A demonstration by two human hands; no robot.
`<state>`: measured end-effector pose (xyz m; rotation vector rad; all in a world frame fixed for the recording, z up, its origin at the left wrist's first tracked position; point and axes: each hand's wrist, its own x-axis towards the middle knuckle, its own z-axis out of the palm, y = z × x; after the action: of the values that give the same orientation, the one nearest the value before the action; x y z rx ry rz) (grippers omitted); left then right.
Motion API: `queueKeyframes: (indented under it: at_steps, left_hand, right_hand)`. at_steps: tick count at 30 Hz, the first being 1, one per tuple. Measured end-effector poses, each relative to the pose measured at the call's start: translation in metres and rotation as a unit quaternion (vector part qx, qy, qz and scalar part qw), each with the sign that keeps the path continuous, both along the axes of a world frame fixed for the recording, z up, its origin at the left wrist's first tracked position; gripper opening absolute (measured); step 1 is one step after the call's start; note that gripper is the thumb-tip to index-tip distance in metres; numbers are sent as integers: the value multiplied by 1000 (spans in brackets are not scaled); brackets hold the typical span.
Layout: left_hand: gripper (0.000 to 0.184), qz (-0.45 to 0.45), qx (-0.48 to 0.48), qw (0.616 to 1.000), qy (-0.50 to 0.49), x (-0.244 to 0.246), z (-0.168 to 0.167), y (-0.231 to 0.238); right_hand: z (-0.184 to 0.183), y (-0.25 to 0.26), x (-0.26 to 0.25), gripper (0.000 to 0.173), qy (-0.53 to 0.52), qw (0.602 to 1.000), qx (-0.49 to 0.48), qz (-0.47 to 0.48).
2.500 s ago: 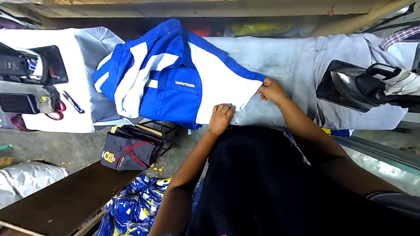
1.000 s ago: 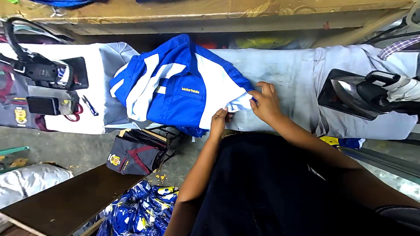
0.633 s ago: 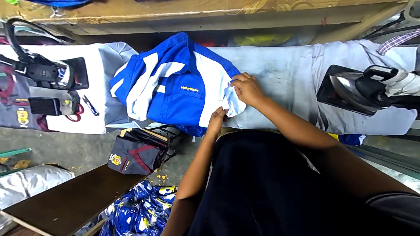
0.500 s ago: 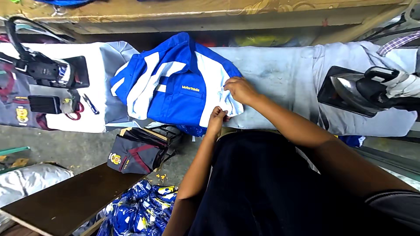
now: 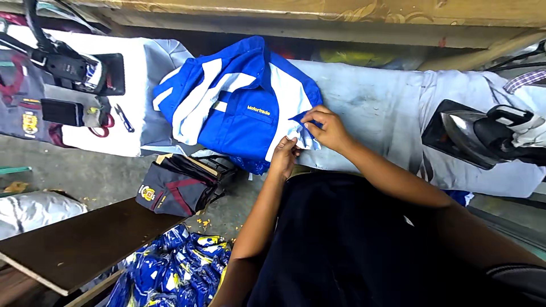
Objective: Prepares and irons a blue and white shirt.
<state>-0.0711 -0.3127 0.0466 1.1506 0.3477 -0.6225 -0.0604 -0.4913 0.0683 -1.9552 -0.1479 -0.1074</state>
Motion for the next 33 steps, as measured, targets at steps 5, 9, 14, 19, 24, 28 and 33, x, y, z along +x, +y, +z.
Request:
queueKeyframes:
  at_steps: [5,9,14,19,24,28,33]
  left_hand:
    - [14,29,-3,999,-40,-1,-1,-3]
    - [14,27,2,999,-46,-2,-2,-4]
    - [12,-4,44,995,-92,-6,-3,-5]
    - [12,15,74,992,-104,-9,-1,-5]
    - [10,47,85,992,-83,-12,-4,-2]
    - [8,46,95,992,-74,-13,-6,0]
    - [9,46,91,992,-74,-13,-6,1]
  right_hand:
    - [5,5,-21,25,209,976,59,-7]
    - [0,8,-22,26,289,953,93,-10]
    - [-7,12,-23,19,283,949,133,-40]
    - [-5,10,-21,13,300,937,171,-58]
    - [-5,3,-22,13,324,910,244,-85]
    - [-1,-8,-21,10,297,903,288,-113]
    - [9,-33,-20,11,258,900,315,-155]
